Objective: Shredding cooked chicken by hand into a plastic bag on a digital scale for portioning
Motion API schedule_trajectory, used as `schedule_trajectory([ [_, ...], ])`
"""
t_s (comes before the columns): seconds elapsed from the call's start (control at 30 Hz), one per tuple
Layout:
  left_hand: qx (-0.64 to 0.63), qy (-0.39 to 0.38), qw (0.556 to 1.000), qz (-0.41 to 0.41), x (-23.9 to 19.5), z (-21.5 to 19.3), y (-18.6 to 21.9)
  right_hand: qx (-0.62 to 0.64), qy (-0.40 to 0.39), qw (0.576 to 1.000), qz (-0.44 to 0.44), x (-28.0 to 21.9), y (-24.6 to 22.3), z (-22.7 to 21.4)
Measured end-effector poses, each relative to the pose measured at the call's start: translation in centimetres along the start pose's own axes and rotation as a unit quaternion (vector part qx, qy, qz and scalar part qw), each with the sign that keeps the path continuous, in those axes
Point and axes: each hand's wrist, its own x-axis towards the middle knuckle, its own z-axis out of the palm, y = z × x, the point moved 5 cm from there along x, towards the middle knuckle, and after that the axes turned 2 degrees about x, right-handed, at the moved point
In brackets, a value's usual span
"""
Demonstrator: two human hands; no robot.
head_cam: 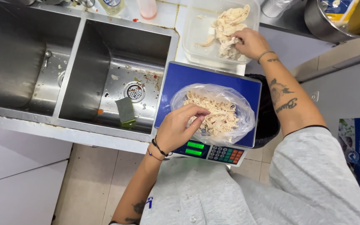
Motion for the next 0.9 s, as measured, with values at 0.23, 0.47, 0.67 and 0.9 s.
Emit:
schedule_trajectory([
  [0.23,0.002,-0.024,1.0,-0.011,0.4,0.8,-0.3,-0.074,0.046,0.996,-0.026,3.0,-1.0,2.1],
  [0.47,-0.001,-0.014,0.999,-0.05,-0.2,0.3,-1.3,-0.115,0.054,0.987,-0.099,4.6,-1.5,3.4],
  [0.67,-0.004,-0.017,0.999,-0.05,0.1,0.6,-1.6,-0.357,0.1,0.88,-0.299,5.3,-2.3,6.6],
  [0.9,-0.033,0.0,0.996,-0.078,0.5,0.4,-1.8,-0.387,0.057,0.869,-0.304,10.0,4.6,14.0],
])
